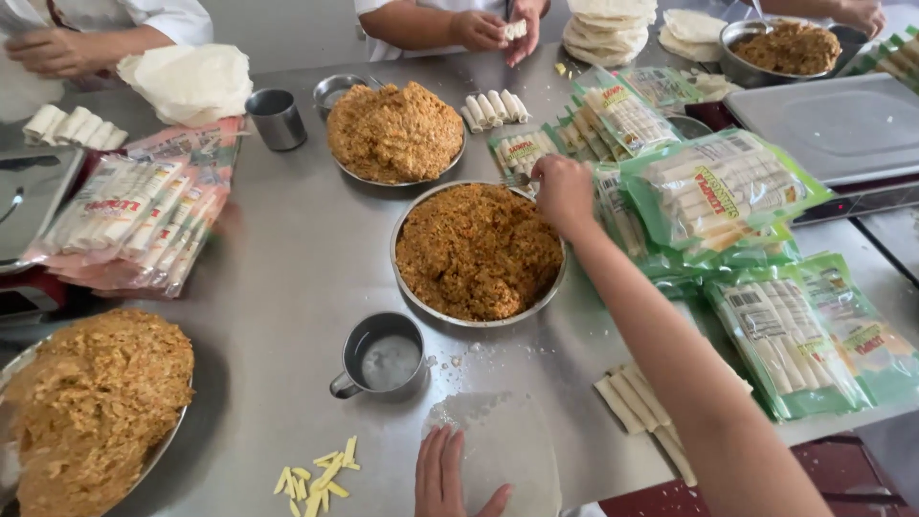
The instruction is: Assembling and rolling lumpia on a stainless steel table in a food production environment.
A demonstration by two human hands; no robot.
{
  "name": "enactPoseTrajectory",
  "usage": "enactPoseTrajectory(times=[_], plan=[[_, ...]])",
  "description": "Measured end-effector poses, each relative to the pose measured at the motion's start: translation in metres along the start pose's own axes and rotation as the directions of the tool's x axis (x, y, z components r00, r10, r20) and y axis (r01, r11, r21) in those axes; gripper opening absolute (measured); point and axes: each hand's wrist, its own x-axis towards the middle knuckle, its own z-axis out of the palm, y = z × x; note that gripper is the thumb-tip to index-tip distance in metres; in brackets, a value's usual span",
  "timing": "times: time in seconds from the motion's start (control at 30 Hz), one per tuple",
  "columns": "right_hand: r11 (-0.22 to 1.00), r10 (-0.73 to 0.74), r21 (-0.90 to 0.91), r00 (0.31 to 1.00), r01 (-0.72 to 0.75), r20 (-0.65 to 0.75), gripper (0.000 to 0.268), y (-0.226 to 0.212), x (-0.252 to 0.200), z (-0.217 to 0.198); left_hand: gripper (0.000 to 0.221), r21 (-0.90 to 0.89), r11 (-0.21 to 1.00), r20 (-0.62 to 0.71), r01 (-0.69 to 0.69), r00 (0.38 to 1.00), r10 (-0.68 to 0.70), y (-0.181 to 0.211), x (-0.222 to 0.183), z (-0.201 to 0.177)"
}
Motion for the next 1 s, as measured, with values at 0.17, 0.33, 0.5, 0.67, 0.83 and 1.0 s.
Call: enactPoseTrajectory(times=[0.17,0.33,0.5,0.67,0.83,1.0], plan=[[0.975,-0.134,0.188,0.989,0.12,0.064,0.031,-0.035,-0.023,0.002,0.084,0.014,1.0,-0.019,0.02,1.0,-0.02,0.0,0.004,-0.001],[0.9,-0.418,0.14,0.908,0.413,0.003,0.05,-0.079,-0.094,-0.065,0.085,0.014,0.998,-0.012,-0.056,0.998,0.056,-0.001,0.005,-0.003],[0.789,-0.602,0.026,0.765,0.614,0.229,0.011,-0.066,-0.116,-0.068,0.083,-0.038,0.998,0.002,-0.054,0.999,0.054,0.001,0.007,-0.006],[0.859,-0.505,-0.008,0.85,0.511,0.149,0.009,-0.09,-0.048,-0.098,0.084,-0.026,0.998,0.023,-0.051,0.998,0.051,-0.002,0.004,-0.002],[0.852,-0.523,-0.064,0.851,0.52,-0.041,0.038,-0.095,-0.007,-0.007,0.078,-0.097,0.994,0.059,-0.056,0.996,0.062,0.003,0.011,-0.015],[0.668,-0.669,-0.162,0.682,0.726,0.297,0.012,-0.138,-0.068,-0.036,0.078,-0.032,0.999,0.108,0.0,0.994,0.003,0.011,0.012,-0.023]])
